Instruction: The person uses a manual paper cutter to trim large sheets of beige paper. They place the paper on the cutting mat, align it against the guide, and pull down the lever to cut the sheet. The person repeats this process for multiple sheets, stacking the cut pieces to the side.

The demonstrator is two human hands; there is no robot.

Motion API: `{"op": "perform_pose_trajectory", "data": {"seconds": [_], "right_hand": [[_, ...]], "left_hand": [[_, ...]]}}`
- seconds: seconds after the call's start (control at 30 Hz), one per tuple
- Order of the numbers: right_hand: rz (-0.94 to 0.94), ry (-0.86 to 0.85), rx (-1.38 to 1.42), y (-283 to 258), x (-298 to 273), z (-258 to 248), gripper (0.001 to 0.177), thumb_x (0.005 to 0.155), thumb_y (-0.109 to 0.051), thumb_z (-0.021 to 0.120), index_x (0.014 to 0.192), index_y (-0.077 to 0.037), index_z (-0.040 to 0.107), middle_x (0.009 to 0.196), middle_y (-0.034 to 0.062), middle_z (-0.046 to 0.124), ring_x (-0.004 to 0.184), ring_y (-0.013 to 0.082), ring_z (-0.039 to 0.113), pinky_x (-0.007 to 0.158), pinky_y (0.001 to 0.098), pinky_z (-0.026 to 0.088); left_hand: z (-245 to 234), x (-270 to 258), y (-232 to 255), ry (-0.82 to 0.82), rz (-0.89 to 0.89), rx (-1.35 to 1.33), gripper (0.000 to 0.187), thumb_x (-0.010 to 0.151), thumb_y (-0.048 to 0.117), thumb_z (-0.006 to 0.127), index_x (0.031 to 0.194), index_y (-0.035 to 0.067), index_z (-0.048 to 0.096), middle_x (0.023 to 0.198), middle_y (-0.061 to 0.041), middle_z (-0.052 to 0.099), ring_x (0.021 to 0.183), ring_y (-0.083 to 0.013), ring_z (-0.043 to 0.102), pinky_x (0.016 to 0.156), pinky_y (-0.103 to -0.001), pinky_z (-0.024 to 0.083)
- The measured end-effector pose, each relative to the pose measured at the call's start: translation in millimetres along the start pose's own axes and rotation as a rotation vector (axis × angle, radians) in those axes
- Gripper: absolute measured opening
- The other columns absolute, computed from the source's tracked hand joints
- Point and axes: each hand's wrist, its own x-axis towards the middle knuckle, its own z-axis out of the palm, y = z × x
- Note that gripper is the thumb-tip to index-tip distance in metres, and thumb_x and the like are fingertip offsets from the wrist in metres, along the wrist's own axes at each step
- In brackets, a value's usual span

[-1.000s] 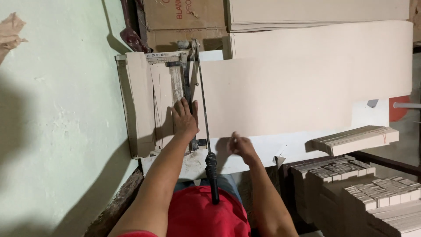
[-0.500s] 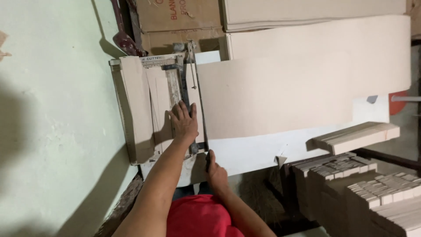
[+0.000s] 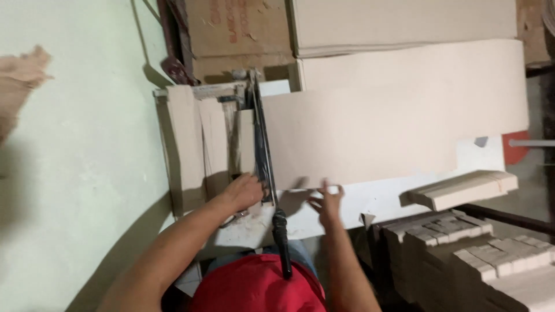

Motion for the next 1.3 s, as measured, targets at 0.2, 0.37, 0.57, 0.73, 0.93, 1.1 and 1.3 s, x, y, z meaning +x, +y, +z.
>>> {"op": "perform_pose_trajectory", "data": {"seconds": [0.2,0.37,0.57,0.73,0.93,1.1,1.3], "right_hand": [[0.143,-0.101,0.417,17.6,40.5,-49.5,0.038,0.099,-0.043,0.07,0.099,-0.02,0.04,0.082,-0.0085,0.037,0.064,0.0111,0.05,0.053,0.0221,0.042],[0.151,-0.162,0.24,47.3,30.4,-42.0,0.029,0.102,-0.021,0.067,0.103,-0.011,0.04,0.097,0.0052,0.057,0.09,0.029,0.073,0.077,0.0416,0.066],[0.112,-0.135,0.129,11.2,8.3,-4.4,0.03,0.103,-0.024,0.065,0.115,-0.003,0.047,0.106,0.0056,0.062,0.104,0.0304,0.071,0.091,0.0507,0.061],[0.125,-0.202,-0.326,5.7,19.1,-4.2,0.035,0.103,-0.039,0.061,0.111,-0.006,0.064,0.09,0.009,0.07,0.082,0.0273,0.075,0.072,0.044,0.066],[-0.285,-0.393,-1.247,-52.7,-145.4,47.9,0.067,0.097,-0.063,0.041,0.148,-0.022,0.031,0.063,0.0047,0.07,0.056,0.0245,0.07,0.062,0.0404,0.058],[-0.39,-0.339,-1.434,20.1,-155.0,60.3,0.09,0.096,-0.052,0.06,0.162,-0.013,0.013,0.064,0.0119,0.068,0.053,0.0364,0.065,0.047,0.0481,0.05],[-0.532,-0.216,-1.386,108.9,-94.0,54.2,0.076,0.095,-0.016,0.051,0.162,-0.006,0.017,0.1,0.0239,0.074,0.087,0.0446,0.076,0.074,0.0566,0.061]], "left_hand": [[-30.5,-23.5,57.8,-0.033,-0.073,-2.931,0.025,0.093,0.021,0.065,0.118,0.024,0.063,0.129,-0.005,0.059,0.097,-0.0276,0.064,0.081,-0.043,0.05],[-15.7,-30.8,57.5,-0.177,-0.493,-2.885,0.02,0.102,0.028,0.047,0.117,0.019,0.057,0.124,-0.003,0.048,0.102,-0.0229,0.053,0.084,-0.037,0.042],[27.4,0.0,22.3,-0.747,-0.613,-3.292,0.093,0.091,0.053,0.065,0.163,0.019,0.018,0.161,-0.028,0.022,0.149,-0.0497,0.018,0.118,-0.065,0.012],[0.8,48.2,11.1,-0.996,-0.4,-3.132,0.119,0.074,0.073,0.064,0.164,0.013,0.013,0.166,-0.03,0.005,0.152,-0.049,0.005,0.118,-0.067,0.006],[30.5,46.3,5.1,-1.077,-0.171,-3.126,0.129,0.075,0.054,0.083,0.16,0.013,-0.006,0.164,-0.032,-0.009,0.151,-0.0513,-0.005,0.114,-0.074,0.005],[16.7,59.4,9.7,-1.107,-0.123,-3.15,0.141,0.071,0.052,0.088,0.162,0.021,-0.015,0.163,-0.033,-0.018,0.15,-0.0532,-0.012,0.112,-0.077,0.0],[26.6,37.1,6.9,-0.987,-0.328,-3.334,0.122,0.077,0.03,0.084,0.163,0.012,0.0,0.163,-0.035,-0.008,0.15,-0.0539,-0.007,0.112,-0.079,0.003]]}}
